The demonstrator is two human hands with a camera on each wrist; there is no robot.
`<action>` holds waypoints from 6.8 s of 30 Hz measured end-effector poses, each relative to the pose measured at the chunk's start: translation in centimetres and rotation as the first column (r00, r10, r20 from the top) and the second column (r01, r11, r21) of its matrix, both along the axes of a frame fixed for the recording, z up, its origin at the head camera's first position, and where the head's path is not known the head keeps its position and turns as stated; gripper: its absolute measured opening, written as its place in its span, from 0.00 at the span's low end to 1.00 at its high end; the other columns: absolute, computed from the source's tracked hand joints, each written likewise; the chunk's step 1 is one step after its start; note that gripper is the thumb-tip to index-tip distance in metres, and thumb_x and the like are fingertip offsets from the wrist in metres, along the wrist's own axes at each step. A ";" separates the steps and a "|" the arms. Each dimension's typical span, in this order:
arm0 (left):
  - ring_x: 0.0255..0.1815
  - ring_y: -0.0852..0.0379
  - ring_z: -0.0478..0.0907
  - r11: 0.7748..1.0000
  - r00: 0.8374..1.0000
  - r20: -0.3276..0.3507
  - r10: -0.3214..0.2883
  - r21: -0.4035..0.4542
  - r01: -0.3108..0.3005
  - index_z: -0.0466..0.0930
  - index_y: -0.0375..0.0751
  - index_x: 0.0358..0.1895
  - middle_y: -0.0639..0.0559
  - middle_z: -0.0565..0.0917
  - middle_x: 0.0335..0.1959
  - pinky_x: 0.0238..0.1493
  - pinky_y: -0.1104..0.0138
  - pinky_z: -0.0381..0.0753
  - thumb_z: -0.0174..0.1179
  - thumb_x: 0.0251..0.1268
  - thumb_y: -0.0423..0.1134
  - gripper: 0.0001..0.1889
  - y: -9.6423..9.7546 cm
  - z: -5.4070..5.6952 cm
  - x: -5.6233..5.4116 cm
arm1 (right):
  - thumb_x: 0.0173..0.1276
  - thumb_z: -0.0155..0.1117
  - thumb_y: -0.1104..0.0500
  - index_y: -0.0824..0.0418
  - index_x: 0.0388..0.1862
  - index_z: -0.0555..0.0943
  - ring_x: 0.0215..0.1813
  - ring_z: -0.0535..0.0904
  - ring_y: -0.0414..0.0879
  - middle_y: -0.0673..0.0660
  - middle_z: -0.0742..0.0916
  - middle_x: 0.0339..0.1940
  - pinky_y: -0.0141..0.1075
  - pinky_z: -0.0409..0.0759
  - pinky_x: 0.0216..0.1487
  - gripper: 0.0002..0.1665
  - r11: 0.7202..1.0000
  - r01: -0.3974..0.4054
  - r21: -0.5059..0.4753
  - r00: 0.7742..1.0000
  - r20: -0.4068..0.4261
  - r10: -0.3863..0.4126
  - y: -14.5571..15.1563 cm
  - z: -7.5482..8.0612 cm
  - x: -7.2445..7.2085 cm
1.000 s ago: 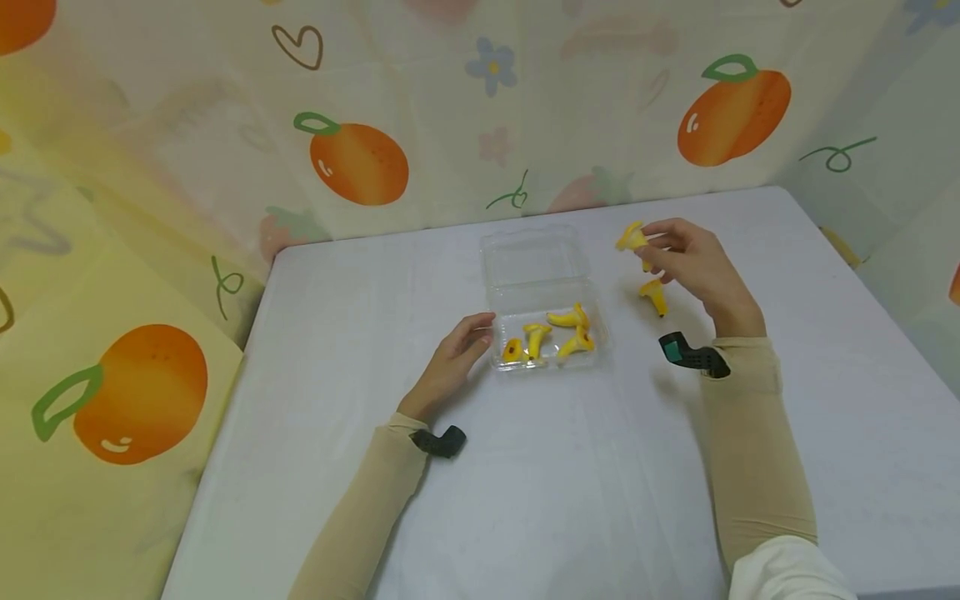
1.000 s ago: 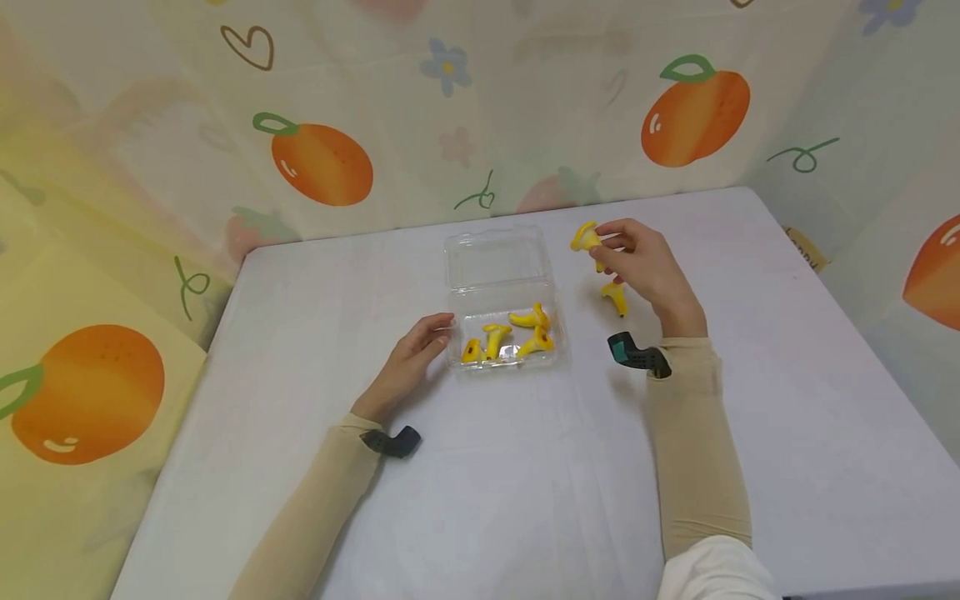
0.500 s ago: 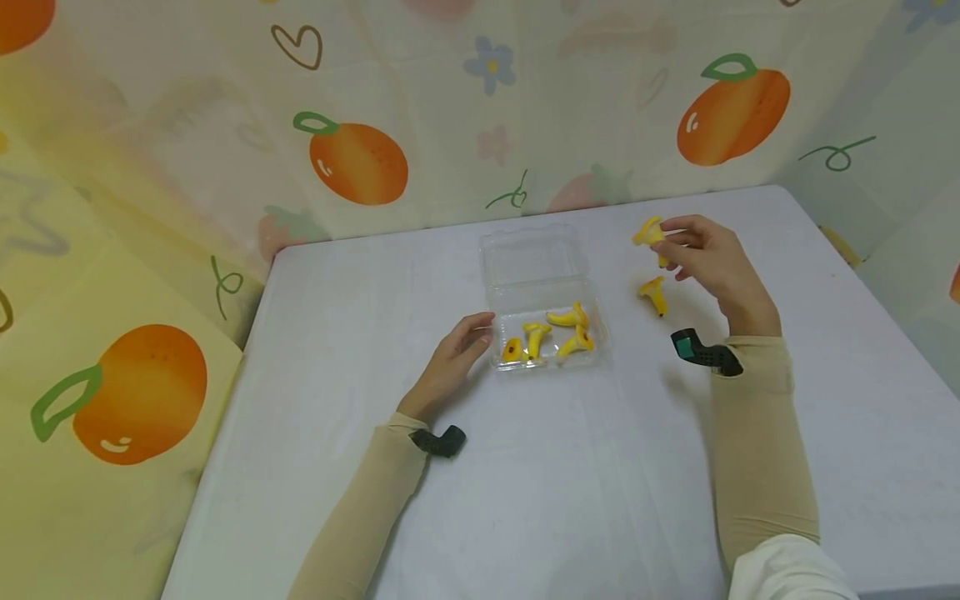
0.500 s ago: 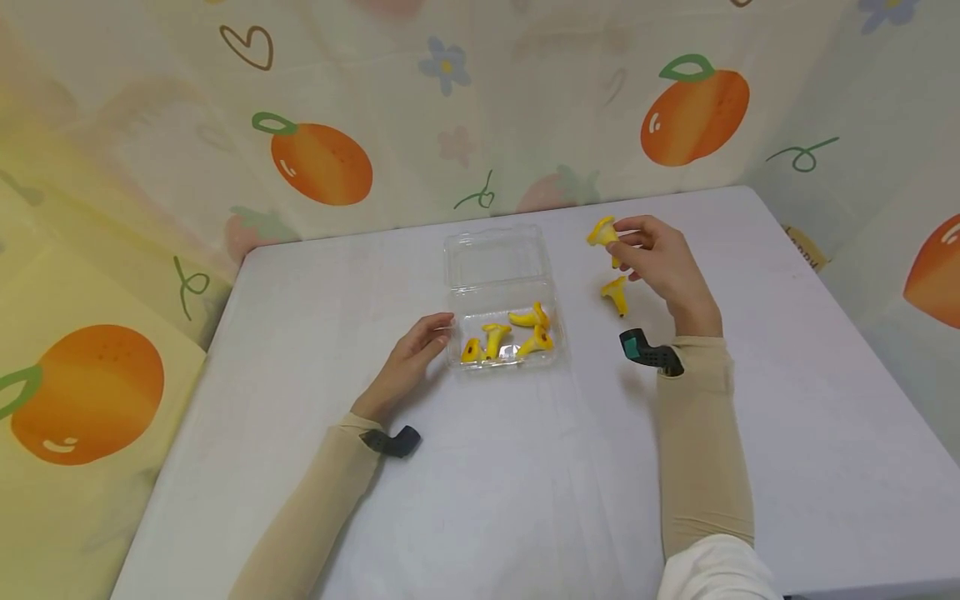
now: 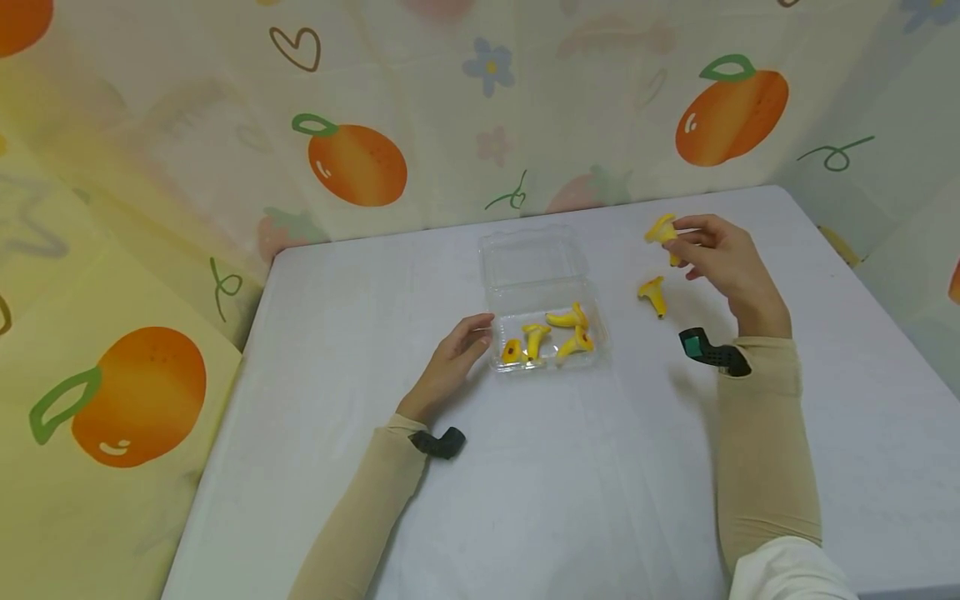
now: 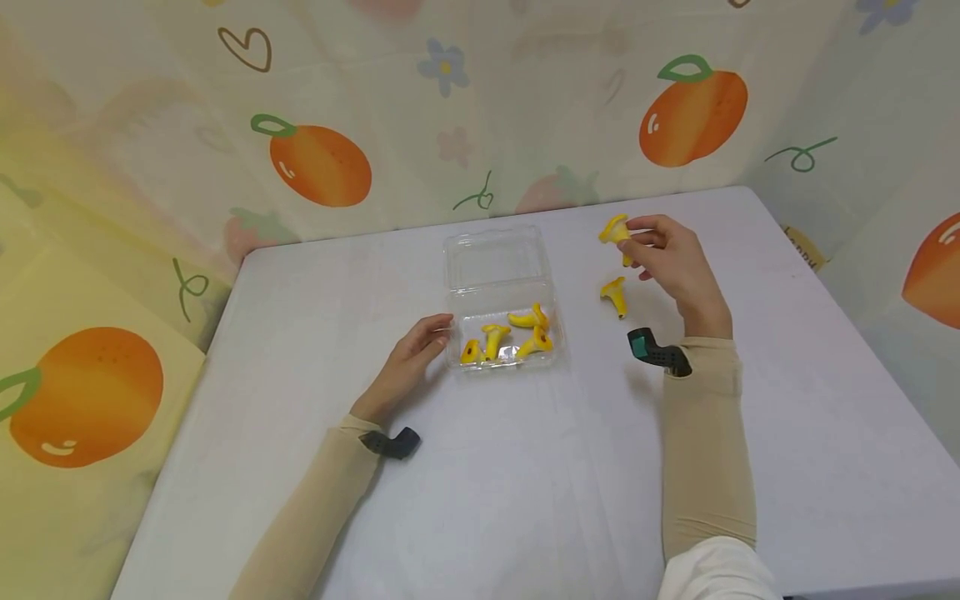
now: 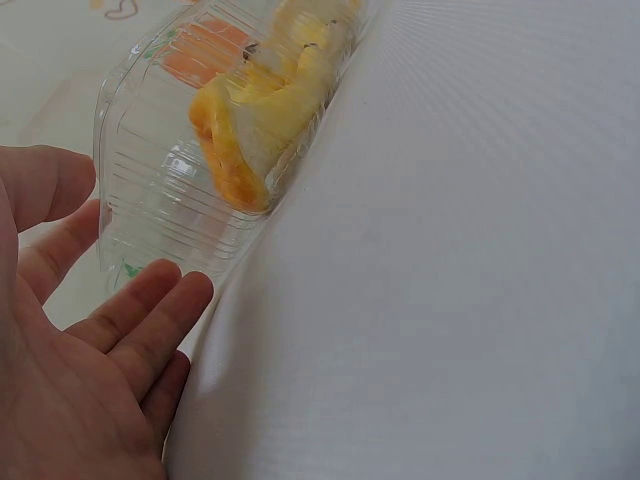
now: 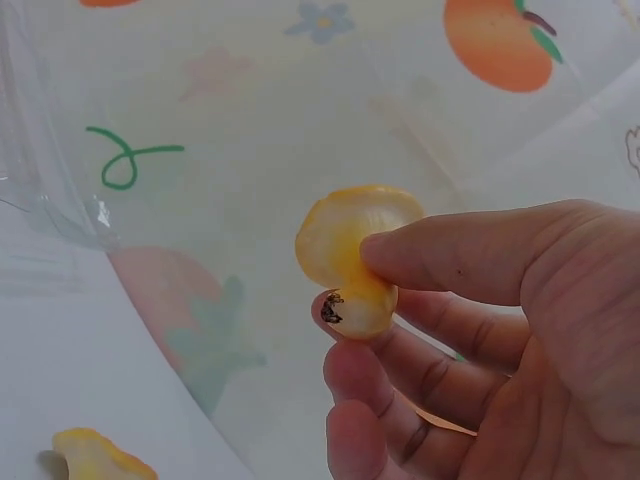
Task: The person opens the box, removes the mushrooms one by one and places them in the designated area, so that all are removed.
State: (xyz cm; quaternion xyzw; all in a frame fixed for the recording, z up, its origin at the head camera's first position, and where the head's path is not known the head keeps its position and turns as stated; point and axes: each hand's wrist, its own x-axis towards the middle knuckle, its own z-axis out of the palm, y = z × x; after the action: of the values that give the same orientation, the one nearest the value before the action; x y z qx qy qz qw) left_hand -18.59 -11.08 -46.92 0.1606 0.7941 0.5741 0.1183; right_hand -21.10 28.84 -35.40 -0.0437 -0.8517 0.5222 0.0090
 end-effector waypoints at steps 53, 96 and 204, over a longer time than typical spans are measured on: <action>0.74 0.45 0.71 1.000 1.000 -0.012 -0.006 0.004 0.006 0.66 0.44 0.73 0.45 0.71 0.74 0.79 0.50 0.64 0.50 0.80 0.38 0.23 0.1 0.1 0.1 | 0.76 0.57 0.44 0.62 0.76 0.62 0.37 0.78 0.30 0.24 0.80 0.31 0.26 0.79 0.39 0.38 0.997 0.059 0.049 0.988 0.140 -0.065 3.6 -1.6 0.1; 0.74 0.45 0.71 1.000 1.000 -0.007 0.002 -0.015 -0.003 0.66 0.44 0.73 0.46 0.71 0.74 0.79 0.49 0.64 0.50 0.80 0.39 0.22 0.1 0.3 0.1 | 0.76 0.58 0.46 0.65 0.75 0.64 0.49 0.79 0.49 0.31 0.84 0.33 0.31 0.81 0.47 0.37 0.993 0.023 0.118 0.963 0.262 -0.054 4.3 -4.0 -0.8; 0.74 0.44 0.70 1.000 1.000 -0.005 -0.024 0.016 0.024 0.65 0.44 0.74 0.45 0.70 0.74 0.78 0.49 0.65 0.50 0.81 0.39 0.23 0.0 -0.2 0.0 | 0.77 0.52 0.38 0.58 0.70 0.68 0.42 0.78 0.40 0.36 0.78 0.42 0.24 0.80 0.39 0.34 0.991 0.106 0.086 0.989 0.097 -0.114 2.8 -1.6 0.1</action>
State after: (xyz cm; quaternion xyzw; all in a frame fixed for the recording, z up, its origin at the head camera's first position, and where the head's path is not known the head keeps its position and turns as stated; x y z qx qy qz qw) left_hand -18.56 -11.09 -47.08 0.1722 0.7878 0.5786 0.1220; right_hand -21.02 31.68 -37.04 -0.1166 -0.8677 0.4832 -0.0037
